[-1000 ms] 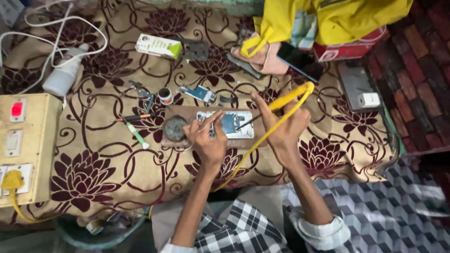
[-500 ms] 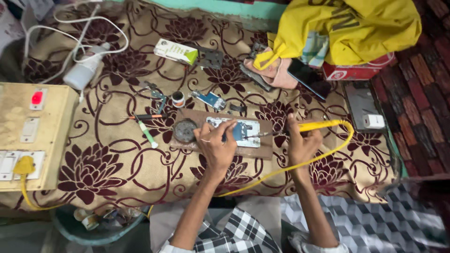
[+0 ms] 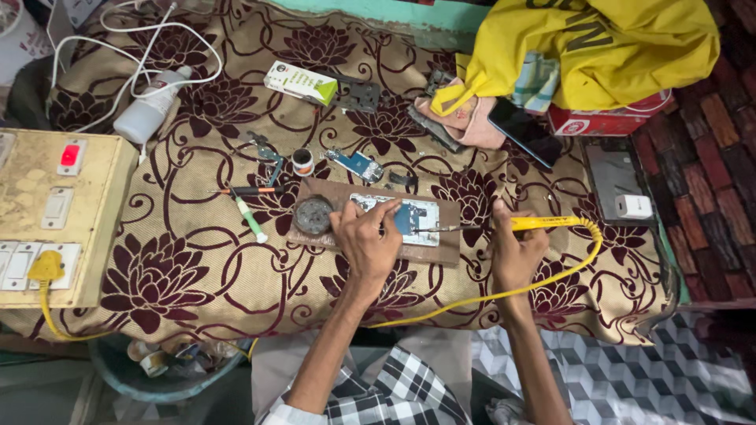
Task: The person uses a soldering iron and solder wire to work on a small circuit board placed on a wooden block. They repeatedly apply heat and solder to specific points on the board while holding the board steady with their other hand.
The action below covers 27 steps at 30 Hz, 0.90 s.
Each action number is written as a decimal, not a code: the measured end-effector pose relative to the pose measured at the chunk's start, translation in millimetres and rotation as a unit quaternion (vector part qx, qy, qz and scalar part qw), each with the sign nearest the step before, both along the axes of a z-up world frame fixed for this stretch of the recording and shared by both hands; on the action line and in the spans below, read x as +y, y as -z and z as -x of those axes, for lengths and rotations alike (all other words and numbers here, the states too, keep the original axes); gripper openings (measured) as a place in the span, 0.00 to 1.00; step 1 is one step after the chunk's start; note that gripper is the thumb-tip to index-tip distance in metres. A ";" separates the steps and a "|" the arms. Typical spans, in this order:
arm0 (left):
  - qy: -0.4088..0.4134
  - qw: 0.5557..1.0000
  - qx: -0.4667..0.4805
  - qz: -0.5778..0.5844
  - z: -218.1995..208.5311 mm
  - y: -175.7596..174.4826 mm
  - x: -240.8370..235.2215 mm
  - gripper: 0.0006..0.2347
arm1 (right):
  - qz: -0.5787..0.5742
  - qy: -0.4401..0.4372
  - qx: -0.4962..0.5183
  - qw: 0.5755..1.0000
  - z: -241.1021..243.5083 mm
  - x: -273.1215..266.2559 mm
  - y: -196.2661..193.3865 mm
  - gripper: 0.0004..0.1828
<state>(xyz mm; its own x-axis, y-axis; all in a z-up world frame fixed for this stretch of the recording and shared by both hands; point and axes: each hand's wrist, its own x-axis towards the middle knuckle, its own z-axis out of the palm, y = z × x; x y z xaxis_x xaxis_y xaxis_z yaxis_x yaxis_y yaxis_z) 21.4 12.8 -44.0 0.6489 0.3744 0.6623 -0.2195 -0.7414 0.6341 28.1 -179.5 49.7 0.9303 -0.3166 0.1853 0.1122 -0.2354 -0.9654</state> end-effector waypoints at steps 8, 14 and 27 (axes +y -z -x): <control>-0.009 0.999 0.033 -0.021 -4.0 10.0 -0.4 0.06 | 0.093 -0.029 -0.022 0.995 14.2 -6.7 -2.7 0.16; -0.008 1.000 0.000 0.001 -3.0 -1.5 0.5 0.07 | -0.055 -0.031 -0.068 0.996 18.3 -10.7 12.3 0.16; 0.007 0.992 -0.044 0.121 45.3 -68.2 5.4 0.05 | -0.539 -0.054 0.110 0.833 9.5 -51.0 50.1 0.16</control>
